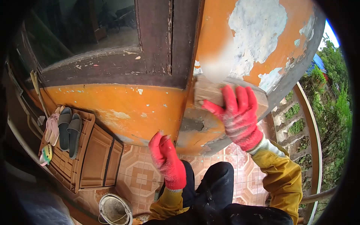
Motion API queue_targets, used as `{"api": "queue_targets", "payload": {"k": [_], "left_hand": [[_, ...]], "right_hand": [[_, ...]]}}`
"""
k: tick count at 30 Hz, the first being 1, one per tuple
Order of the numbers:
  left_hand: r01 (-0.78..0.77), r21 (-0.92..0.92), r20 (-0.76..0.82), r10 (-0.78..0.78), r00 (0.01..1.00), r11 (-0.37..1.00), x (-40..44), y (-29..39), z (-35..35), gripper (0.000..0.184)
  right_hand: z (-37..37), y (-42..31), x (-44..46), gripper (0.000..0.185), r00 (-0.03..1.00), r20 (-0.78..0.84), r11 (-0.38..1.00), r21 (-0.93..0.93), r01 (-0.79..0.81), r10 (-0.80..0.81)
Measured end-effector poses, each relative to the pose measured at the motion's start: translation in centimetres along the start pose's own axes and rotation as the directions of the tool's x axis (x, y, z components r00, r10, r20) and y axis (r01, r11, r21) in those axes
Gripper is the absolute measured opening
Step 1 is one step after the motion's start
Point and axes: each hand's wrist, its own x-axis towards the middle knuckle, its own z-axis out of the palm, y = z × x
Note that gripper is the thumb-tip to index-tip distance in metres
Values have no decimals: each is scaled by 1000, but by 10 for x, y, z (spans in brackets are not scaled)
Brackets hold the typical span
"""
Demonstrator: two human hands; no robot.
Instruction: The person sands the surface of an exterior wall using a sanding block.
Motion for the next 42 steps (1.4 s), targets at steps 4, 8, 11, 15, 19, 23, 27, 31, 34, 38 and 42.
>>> {"api": "queue_targets", "payload": {"k": [4,8,11,15,19,23,27,31,34,38,42], "left_hand": [[-124,21,190,117,975,992,-10,21,25,39],[-123,-23,-9,123,992,992,7,6,-16,40],[9,-47,-33,-10,999,999,8,8,-15,39],[-64,-56,165,72,984,996,-11,16,28,38],[-99,-64,198,110,974,993,-27,17,18,39],[-84,-4,187,83,979,996,-37,21,22,40],[-184,-2,206,180,962,983,-31,37,19,40],[-121,-45,48,123,991,992,-14,23,2,38],[-73,-15,126,75,989,997,-27,26,17,42],[-104,-104,308,131,942,989,-49,32,39,42],[-110,-55,202,119,972,992,-50,28,29,42]], "right_hand": [[2,-21,32,70,992,-3,990,62,128,-128],[-11,14,-7,72,996,-18,986,-144,79,-82],[-13,10,-11,75,997,59,994,-96,54,-48],[-13,9,2,74,999,28,999,-31,23,-22],[-19,24,0,68,995,18,994,-50,98,-97],[-5,-10,30,63,995,-13,993,-75,95,-96],[-3,-1,25,67,999,-32,999,36,26,-24],[-14,15,18,66,997,-30,991,-111,71,-75],[-15,6,17,65,999,16,998,-59,39,-38],[-23,23,15,63,995,90,999,18,27,-28],[-4,17,18,62,994,-52,984,-157,84,-94]]}}
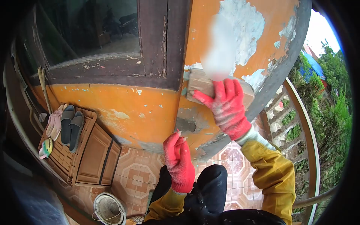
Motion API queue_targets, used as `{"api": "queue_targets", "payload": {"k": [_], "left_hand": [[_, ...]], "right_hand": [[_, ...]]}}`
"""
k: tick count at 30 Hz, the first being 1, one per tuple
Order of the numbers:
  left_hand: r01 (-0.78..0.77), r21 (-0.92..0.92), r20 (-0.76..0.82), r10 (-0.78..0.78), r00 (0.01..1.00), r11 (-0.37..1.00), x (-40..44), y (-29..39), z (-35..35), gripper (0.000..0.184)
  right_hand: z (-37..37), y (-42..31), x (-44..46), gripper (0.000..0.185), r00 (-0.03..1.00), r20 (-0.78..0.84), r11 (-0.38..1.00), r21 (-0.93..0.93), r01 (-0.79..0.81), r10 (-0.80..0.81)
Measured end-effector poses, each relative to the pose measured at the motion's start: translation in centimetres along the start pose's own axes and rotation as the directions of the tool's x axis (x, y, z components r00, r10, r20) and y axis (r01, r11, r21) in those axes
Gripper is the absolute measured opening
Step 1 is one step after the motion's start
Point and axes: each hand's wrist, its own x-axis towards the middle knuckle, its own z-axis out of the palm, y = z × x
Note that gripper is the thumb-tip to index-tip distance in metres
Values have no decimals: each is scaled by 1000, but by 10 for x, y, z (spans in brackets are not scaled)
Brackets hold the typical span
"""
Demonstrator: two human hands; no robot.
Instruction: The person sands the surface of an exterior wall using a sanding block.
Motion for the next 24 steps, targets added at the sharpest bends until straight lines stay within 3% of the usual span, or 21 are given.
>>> {"api": "queue_targets", "payload": {"k": [1,3,4,8,10,12,14,16,20,22,24], "left_hand": [[16,-15,37,-15,999,1000,1,5,4,41],[-29,17,124,26,992,999,0,14,11,39],[-35,25,129,32,991,999,1,17,10,39],[-78,27,52,77,996,997,7,17,-17,38],[100,-44,-96,-104,990,994,10,8,-25,38],[91,16,-51,-90,995,996,9,8,-13,39],[64,-4,172,-63,983,998,3,16,7,40],[38,-52,194,-27,981,998,0,16,9,41],[-22,-28,23,22,999,999,16,12,-31,36],[64,-71,-135,-74,988,995,23,8,-41,34],[134,-19,-86,-135,987,991,22,10,-31,35]], "right_hand": [[2,-16,16,63,995,85,988,138,-67,56],[-11,-18,34,66,984,112,989,62,133,-140],[-12,-16,33,66,986,107,990,63,123,-130],[-5,4,-3,65,992,124,988,154,-25,6],[-6,9,-4,64,999,24,995,92,-33,31],[-1,-11,4,62,998,43,993,108,-48,43],[5,-30,23,61,996,73,980,186,-70,58],[1,-34,30,61,996,59,979,187,-75,65],[-15,-8,2,54,990,117,985,141,-95,79],[-17,-10,1,56,995,74,995,76,-65,60],[-5,-32,17,56,995,31,992,90,-94,91]]}}
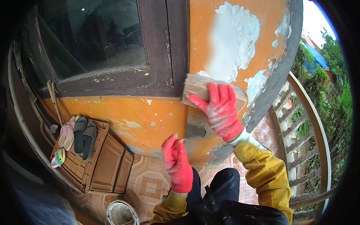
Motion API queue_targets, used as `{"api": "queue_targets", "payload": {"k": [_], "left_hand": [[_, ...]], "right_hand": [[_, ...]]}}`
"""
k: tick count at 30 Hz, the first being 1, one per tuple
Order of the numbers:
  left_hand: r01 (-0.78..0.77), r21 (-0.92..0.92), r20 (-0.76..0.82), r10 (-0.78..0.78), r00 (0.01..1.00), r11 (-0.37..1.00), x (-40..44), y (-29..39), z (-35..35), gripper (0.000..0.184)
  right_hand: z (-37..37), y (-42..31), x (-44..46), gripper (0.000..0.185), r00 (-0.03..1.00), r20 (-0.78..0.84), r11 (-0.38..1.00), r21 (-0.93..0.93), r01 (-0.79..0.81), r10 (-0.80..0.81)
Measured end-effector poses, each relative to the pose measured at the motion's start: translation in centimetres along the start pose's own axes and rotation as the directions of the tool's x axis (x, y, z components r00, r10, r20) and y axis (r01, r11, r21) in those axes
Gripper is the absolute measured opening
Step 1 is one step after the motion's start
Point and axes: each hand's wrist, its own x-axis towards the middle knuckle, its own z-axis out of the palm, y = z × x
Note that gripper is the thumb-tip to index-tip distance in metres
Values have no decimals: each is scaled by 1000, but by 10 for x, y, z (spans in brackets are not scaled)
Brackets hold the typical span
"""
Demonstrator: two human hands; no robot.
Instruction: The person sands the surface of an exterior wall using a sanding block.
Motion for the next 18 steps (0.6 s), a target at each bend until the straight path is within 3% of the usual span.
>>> {"api": "queue_targets", "payload": {"k": [2,4,6,8,10,12,14,18], "left_hand": [[-98,27,170,92,981,995,-2,3,19,35],[-116,13,186,111,976,993,-2,2,17,39],[-3,-46,58,6,998,999,-2,0,2,37],[-2,12,10,2,1000,1000,5,-3,-14,36],[49,-74,-87,-56,995,996,6,-2,-17,36],[38,22,15,-39,999,999,6,-3,-12,37],[15,3,112,-15,994,1000,5,1,-1,38],[-10,42,94,6,996,999,8,-2,-5,37]], "right_hand": [[6,-15,20,54,1000,-2,997,77,-16,16],[4,-12,17,52,996,52,987,138,-83,76],[-3,9,-7,55,998,38,991,121,-61,57],[-2,15,-37,65,998,30,993,99,-57,54],[-7,9,-45,74,976,124,964,181,-197,176],[-7,8,-18,77,969,122,953,188,-236,216],[-17,7,28,76,872,146,831,265,-490,468],[9,-23,-18,82,840,120,796,274,-540,528]]}}
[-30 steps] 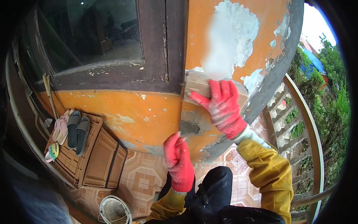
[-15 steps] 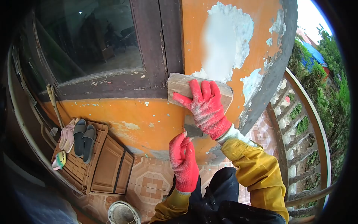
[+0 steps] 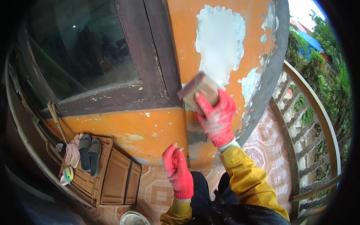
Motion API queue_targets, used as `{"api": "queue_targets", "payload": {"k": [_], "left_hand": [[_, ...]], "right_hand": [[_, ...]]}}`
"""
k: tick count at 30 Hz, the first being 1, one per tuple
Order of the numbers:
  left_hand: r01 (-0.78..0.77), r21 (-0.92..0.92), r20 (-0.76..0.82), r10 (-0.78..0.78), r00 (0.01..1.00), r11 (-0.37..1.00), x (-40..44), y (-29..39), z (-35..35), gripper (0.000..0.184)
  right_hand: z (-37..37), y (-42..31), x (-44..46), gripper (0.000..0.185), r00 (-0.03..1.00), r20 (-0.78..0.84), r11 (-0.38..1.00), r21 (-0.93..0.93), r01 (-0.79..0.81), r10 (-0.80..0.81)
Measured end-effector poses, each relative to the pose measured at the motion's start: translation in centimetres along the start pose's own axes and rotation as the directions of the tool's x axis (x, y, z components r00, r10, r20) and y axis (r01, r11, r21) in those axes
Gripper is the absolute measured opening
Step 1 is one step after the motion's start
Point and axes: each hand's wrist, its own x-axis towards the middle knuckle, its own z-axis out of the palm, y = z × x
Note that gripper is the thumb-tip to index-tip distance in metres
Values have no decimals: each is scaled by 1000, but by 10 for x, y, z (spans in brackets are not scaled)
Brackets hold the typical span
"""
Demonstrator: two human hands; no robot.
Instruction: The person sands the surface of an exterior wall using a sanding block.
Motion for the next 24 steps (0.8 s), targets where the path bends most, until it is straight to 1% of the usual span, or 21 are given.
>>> {"api": "queue_targets", "payload": {"k": [1,2,3,4,5,7,8,9,10,12,13,14,16,17,19,20,21,22,23,24], "left_hand": [[-9,-4,8,9,1000,1000,-1,0,-4,37],[26,25,-15,-26,1000,999,-3,-1,-8,36],[62,52,-41,-59,997,997,-4,-2,-11,34],[54,54,-36,-52,998,997,-6,-5,-11,34],[59,28,-33,-58,998,998,-8,-8,-11,34],[85,13,-12,-85,996,996,-12,-8,-8,33],[68,4,-8,-68,998,998,-12,-6,-3,32],[49,-6,-5,-49,999,999,-14,-4,1,32],[50,-4,9,-50,999,999,-15,-2,3,32],[20,34,-55,-19,998,999,-13,2,6,31],[12,28,-43,-10,999,1000,-9,3,8,31],[13,12,-63,-13,998,1000,-7,4,7,30],[27,4,-71,-27,997,1000,-13,5,4,29],[22,28,-65,-20,998,999,-15,7,3,29],[-1,59,-50,4,999,998,-15,4,-1,28],[19,23,-53,-18,998,1000,-17,-1,-5,29],[44,-15,-57,-44,997,999,-19,-4,-6,31],[49,-9,-54,-49,997,999,-21,-3,-4,31],[32,27,-68,-30,997,999,-20,-1,0,30],[11,61,-81,-6,997,998,-18,0,4,28]], "right_hand": [[13,11,-36,83,998,4,998,0,62,-62],[24,22,-66,84,990,3,990,0,139,-139],[19,20,-69,85,989,25,989,16,146,-146],[18,19,-70,86,988,47,988,34,149,-150],[23,20,-64,86,989,40,989,34,141,-143],[1,-1,0,86,999,-48,999,22,26,-25],[-12,-9,35,84,998,-54,999,42,-33,35],[-21,-14,67,82,994,-98,997,50,-52,57],[-21,-17,68,82,993,-103,997,41,-62,66],[-16,-15,74,79,985,-173,1000,10,29,-27],[-9,-9,53,76,986,-77,985,75,157,-151],[5,-1,14,73,962,15,952,150,269,-274],[55,13,-73,76,867,-24,866,38,498,-498],[51,18,-76,76,871,-26,871,33,490,-490],[38,18,-56,76,829,-36,829,11,559,-558],[27,21,-37,73,883,-23,883,34,469,-468],[1,18,6,69,927,-4,925,57,375,-376],[-14,18,38,75,973,-60,969,97,227,-222],[-27,18,70,79,989,-132,996,57,74,-66],[-39,19,93,80,985,-168,999,18,-37,40]]}}
